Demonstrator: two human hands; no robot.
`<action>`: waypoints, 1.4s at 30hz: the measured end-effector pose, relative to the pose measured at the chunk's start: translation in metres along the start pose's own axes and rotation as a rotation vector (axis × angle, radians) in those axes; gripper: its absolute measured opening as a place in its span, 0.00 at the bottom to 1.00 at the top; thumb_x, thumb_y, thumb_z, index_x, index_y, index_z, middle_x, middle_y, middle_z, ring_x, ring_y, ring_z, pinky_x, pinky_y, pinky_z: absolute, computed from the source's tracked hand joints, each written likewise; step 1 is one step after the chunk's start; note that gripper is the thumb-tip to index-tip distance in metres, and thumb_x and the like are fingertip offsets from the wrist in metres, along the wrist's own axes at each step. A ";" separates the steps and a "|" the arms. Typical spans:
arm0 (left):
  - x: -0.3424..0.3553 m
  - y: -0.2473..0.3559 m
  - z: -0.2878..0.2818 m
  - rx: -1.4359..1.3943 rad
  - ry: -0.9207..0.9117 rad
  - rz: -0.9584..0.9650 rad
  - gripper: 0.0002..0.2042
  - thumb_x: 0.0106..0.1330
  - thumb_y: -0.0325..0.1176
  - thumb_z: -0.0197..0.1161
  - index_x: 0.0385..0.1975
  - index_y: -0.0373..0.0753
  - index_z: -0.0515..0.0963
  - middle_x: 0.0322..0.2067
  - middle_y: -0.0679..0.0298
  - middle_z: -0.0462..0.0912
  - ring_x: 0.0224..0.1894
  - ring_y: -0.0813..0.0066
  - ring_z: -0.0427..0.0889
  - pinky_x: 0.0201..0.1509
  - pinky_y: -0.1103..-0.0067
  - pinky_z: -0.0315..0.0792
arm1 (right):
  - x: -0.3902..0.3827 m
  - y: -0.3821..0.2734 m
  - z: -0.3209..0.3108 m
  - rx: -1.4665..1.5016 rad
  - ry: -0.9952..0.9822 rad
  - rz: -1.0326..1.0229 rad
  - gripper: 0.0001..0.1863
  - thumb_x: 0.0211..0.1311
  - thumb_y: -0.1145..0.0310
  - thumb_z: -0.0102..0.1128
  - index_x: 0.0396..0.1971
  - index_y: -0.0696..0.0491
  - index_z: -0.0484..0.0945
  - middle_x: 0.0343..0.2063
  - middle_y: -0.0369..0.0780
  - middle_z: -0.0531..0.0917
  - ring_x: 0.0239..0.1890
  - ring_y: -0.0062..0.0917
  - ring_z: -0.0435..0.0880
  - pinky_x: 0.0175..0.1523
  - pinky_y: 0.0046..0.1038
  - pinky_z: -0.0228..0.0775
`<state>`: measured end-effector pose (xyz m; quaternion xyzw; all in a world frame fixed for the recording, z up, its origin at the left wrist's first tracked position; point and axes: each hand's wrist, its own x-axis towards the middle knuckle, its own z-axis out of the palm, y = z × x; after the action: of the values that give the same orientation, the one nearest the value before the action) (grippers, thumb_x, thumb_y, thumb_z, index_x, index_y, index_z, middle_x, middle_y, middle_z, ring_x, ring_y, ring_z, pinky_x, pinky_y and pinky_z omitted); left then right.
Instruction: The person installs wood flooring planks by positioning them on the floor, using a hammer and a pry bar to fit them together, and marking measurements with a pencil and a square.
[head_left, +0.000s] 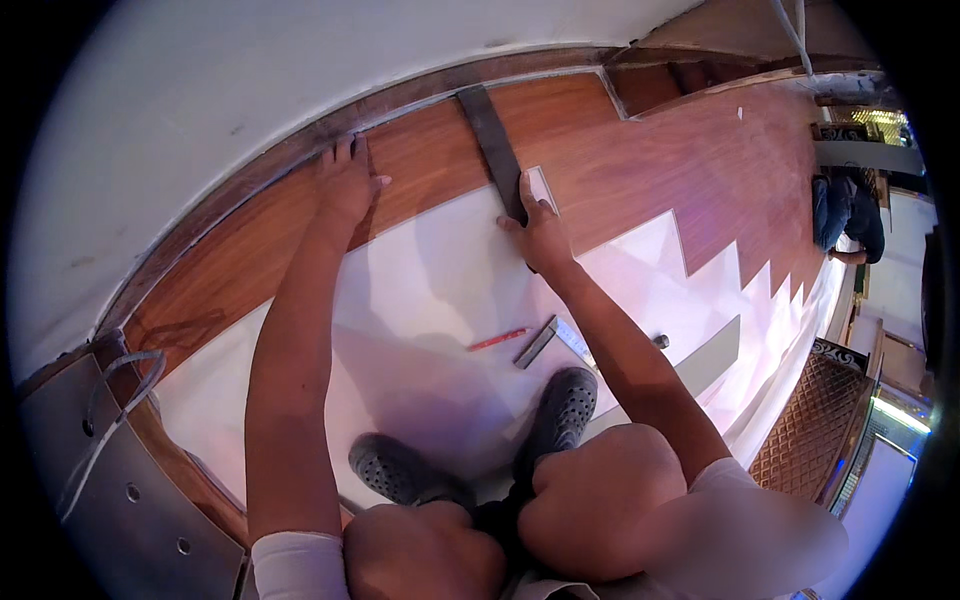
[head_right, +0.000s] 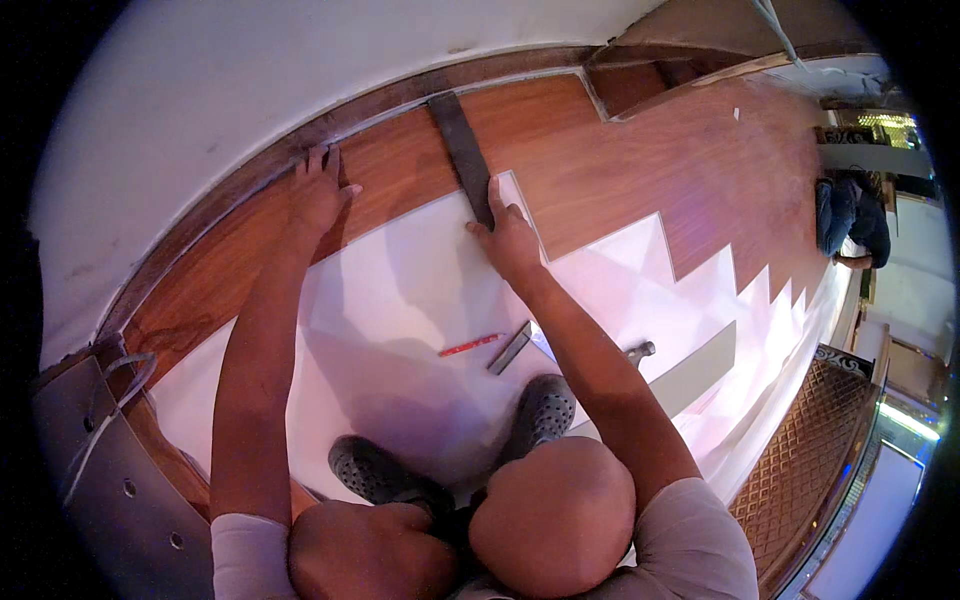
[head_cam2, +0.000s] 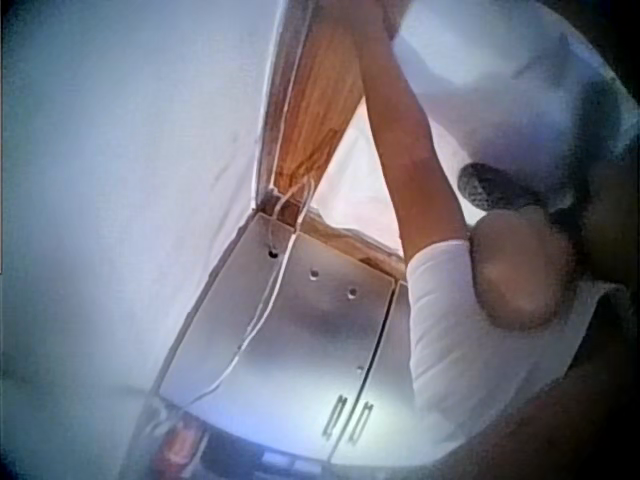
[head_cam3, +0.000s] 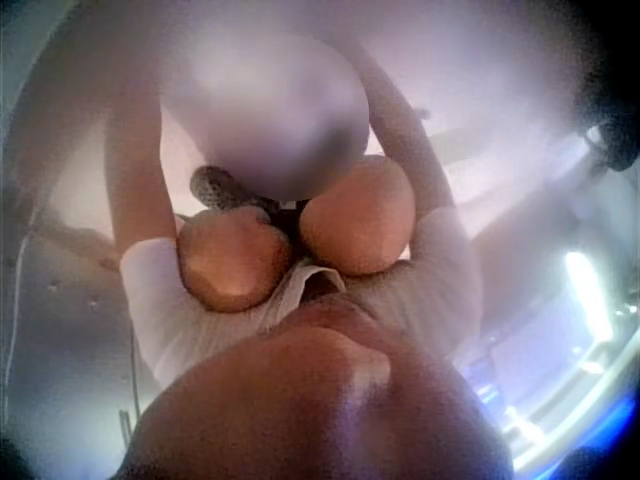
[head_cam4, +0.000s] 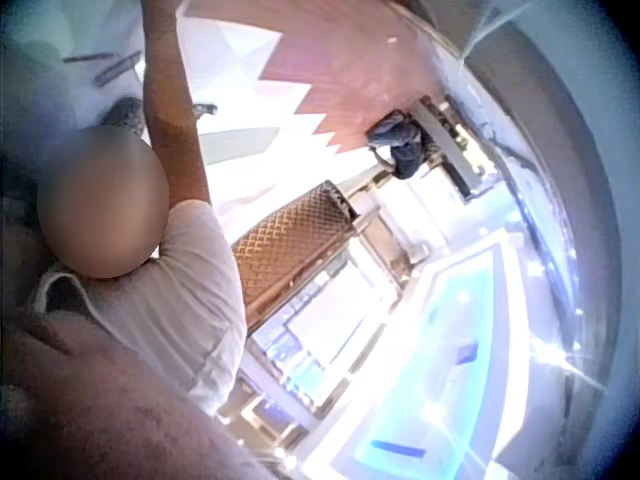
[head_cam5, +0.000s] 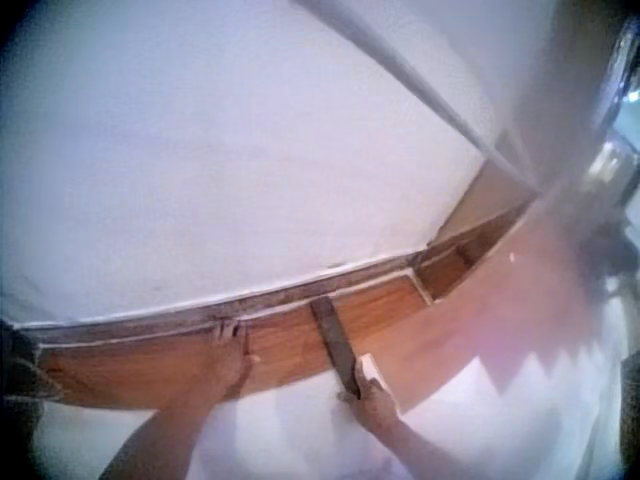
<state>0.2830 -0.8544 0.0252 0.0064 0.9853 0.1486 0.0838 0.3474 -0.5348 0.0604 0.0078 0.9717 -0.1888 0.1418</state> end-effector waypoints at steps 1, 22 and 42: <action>0.000 0.002 -0.001 -0.009 0.014 0.013 0.41 0.62 0.51 0.69 0.72 0.36 0.62 0.70 0.56 0.62 0.67 0.49 0.64 0.73 0.63 0.60 | 0.001 0.004 0.000 -0.033 0.001 0.021 0.47 0.63 0.52 0.66 0.77 0.43 0.50 0.44 0.53 0.80 0.44 0.50 0.83 0.49 0.46 0.76; -0.002 -0.003 0.005 0.058 0.015 0.017 0.44 0.60 0.55 0.69 0.72 0.37 0.62 0.69 0.54 0.62 0.68 0.45 0.63 0.72 0.60 0.62 | 0.021 0.001 -0.026 -0.339 -0.204 -0.145 0.46 0.68 0.48 0.57 0.78 0.43 0.43 0.43 0.55 0.82 0.43 0.49 0.84 0.51 0.45 0.77; -0.036 -0.003 0.006 -0.084 0.103 0.113 0.39 0.65 0.48 0.67 0.71 0.34 0.62 0.74 0.51 0.57 0.74 0.49 0.58 0.77 0.62 0.55 | 0.026 0.019 -0.031 -0.306 -0.164 -0.249 0.50 0.63 0.50 0.60 0.78 0.47 0.42 0.38 0.56 0.85 0.40 0.49 0.86 0.48 0.45 0.78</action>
<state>0.3193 -0.8567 0.0243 0.0508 0.9793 0.1943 0.0248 0.3158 -0.5064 0.0734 -0.1494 0.9677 -0.0552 0.1955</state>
